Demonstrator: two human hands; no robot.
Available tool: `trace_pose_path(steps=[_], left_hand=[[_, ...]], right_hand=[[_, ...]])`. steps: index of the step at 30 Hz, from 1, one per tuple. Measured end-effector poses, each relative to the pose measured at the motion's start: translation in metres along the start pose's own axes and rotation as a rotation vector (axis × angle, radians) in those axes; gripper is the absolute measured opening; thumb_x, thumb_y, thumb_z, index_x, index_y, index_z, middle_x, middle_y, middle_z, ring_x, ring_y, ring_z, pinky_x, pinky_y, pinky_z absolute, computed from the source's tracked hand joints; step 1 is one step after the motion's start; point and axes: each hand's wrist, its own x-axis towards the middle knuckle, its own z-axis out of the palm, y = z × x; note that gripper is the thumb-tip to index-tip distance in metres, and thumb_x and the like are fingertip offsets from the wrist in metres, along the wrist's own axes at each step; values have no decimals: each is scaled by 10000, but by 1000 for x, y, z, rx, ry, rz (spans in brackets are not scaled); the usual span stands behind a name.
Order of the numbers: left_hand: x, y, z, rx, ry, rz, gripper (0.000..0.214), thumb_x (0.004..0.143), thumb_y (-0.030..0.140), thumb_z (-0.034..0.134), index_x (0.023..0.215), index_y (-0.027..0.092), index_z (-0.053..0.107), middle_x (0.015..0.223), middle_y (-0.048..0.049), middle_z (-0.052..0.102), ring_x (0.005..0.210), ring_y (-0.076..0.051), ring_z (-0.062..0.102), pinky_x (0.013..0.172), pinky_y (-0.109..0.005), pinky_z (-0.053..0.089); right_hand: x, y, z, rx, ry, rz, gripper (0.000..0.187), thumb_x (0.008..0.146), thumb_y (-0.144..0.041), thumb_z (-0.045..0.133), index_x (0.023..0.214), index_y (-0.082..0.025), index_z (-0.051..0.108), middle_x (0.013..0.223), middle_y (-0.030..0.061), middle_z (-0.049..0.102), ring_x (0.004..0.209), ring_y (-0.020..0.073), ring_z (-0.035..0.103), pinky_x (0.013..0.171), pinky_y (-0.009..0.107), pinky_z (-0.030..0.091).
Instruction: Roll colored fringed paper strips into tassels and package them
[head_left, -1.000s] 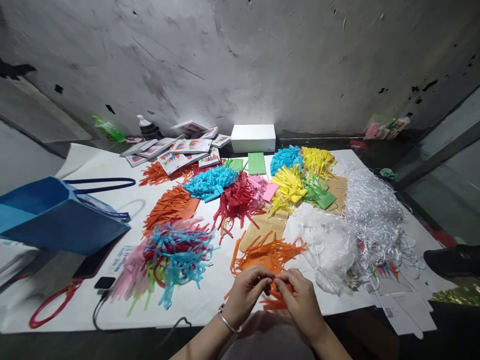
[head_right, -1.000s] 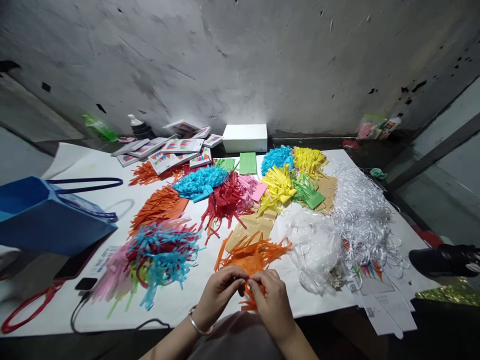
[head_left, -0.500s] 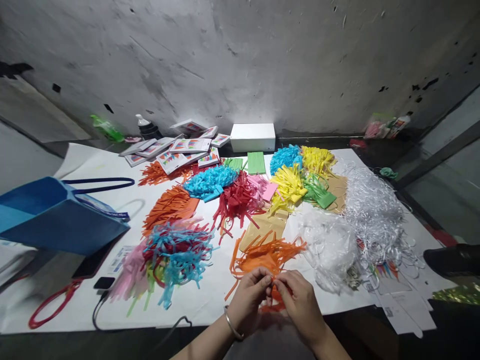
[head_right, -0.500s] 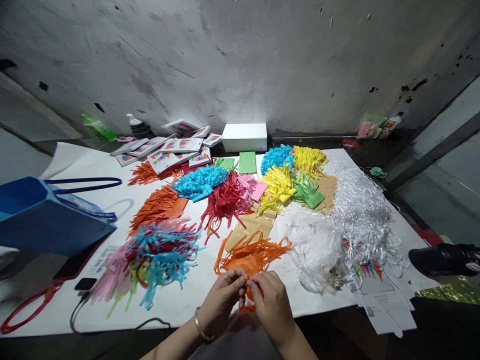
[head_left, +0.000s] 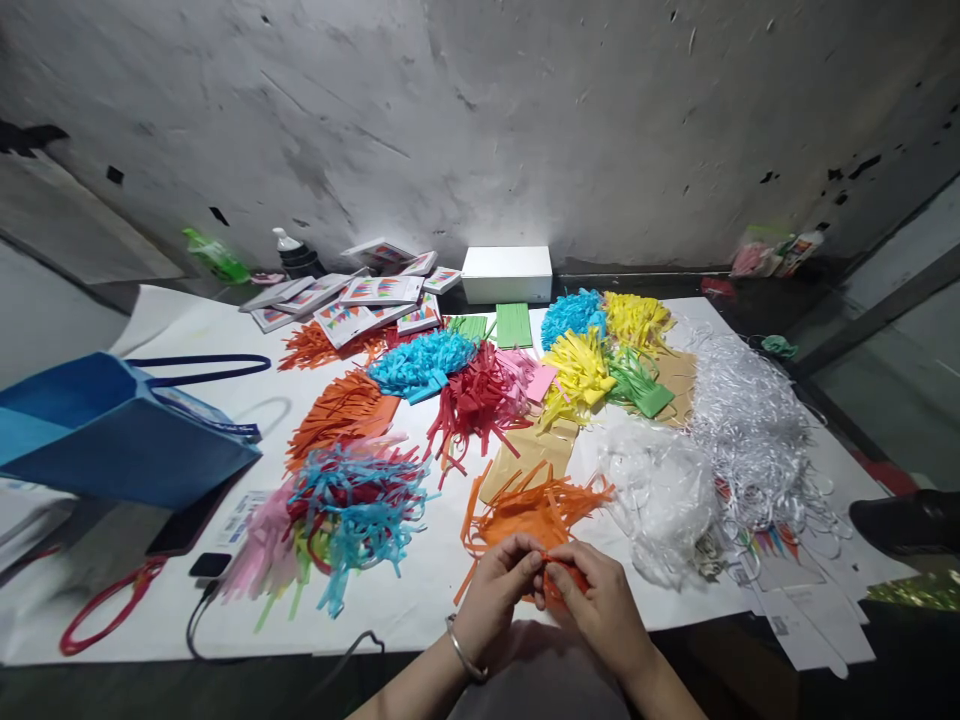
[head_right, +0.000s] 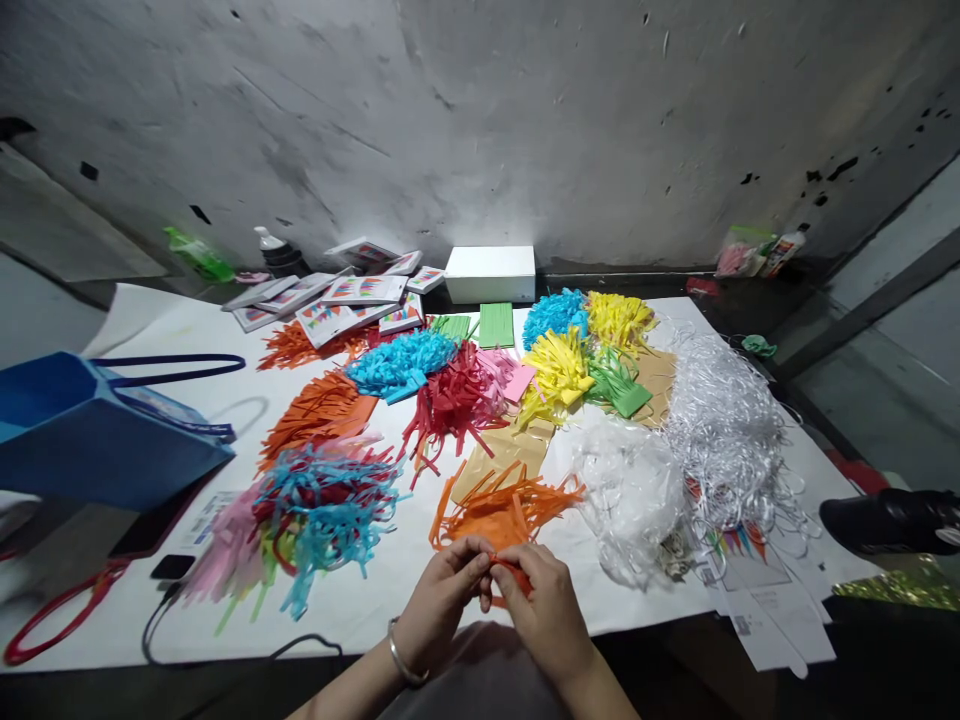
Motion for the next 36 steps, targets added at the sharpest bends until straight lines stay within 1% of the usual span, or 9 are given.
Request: trace_pose_path(steps=[4, 9, 13, 18, 21, 25, 29, 34, 36], left_hand=[[-2, 3, 3, 66, 13, 28, 280, 696, 367, 766, 763, 133, 626, 613, 26, 582, 493, -77, 518, 482, -198, 440], [-3, 4, 4, 95, 29, 25, 272, 687, 361, 771, 761, 137, 635, 626, 12, 610, 508, -90, 543, 527, -215, 445], [-2, 4, 1, 104, -10, 6, 279, 662, 352, 791, 766, 135, 648, 625, 1, 627, 518, -107, 562, 547, -233, 457], [0, 7, -1, 140, 14, 26, 283, 640, 362, 802, 726, 135, 657, 591, 7, 616, 515, -109, 552, 535, -226, 442], [0, 12, -2, 214, 18, 39, 290, 652, 384, 788, 740, 134, 672, 615, -5, 632, 527, -112, 556, 543, -223, 440], [-2, 22, -3, 421, -18, 92, 281, 749, 415, 696, 756, 134, 690, 597, -26, 631, 558, -134, 574, 565, -232, 456], [-3, 28, -4, 658, -35, 187, 251, 792, 382, 649, 716, 145, 675, 593, -22, 614, 522, -122, 565, 518, -206, 427], [-4, 25, -8, 742, -70, 178, 240, 833, 357, 589, 722, 154, 654, 615, -26, 615, 525, -126, 565, 518, -209, 423], [-5, 22, -9, 831, -48, 236, 219, 839, 329, 581, 715, 162, 650, 630, -28, 619, 547, -129, 556, 530, -212, 410]], right_hand=[[-1, -1, 0, 53, 15, 97, 230, 934, -290, 468, 823, -197, 646, 757, 23, 661, 716, 155, 616, 661, 230, 459], [-8, 5, 8, -167, 107, -118, 165, 915, -198, 473, 852, -212, 625, 766, 31, 636, 771, 183, 579, 707, 285, 441], [-9, 3, 10, -212, 181, -93, 174, 902, -158, 480, 789, -213, 600, 721, 21, 626, 745, 183, 569, 679, 280, 426], [-6, -3, 6, -138, 70, -54, 202, 893, -162, 513, 719, -216, 601, 700, 2, 636, 733, 169, 573, 680, 259, 422], [-4, -3, 5, -107, 81, -9, 170, 888, -157, 518, 765, -212, 623, 742, 6, 650, 758, 167, 576, 679, 250, 423], [-5, 1, 6, -110, 107, 17, 166, 887, -165, 509, 796, -210, 640, 761, 15, 650, 771, 174, 583, 689, 256, 430], [-6, 3, 4, -77, 58, 42, 165, 891, -191, 514, 793, -210, 645, 763, 18, 653, 764, 174, 591, 683, 256, 439], [-7, 6, 2, -59, -6, 58, 172, 902, -226, 507, 815, -209, 654, 789, 27, 667, 781, 180, 601, 698, 264, 446], [-6, 5, 2, -48, -26, 67, 166, 905, -251, 512, 851, -209, 663, 827, 37, 679, 811, 186, 610, 721, 271, 454]])
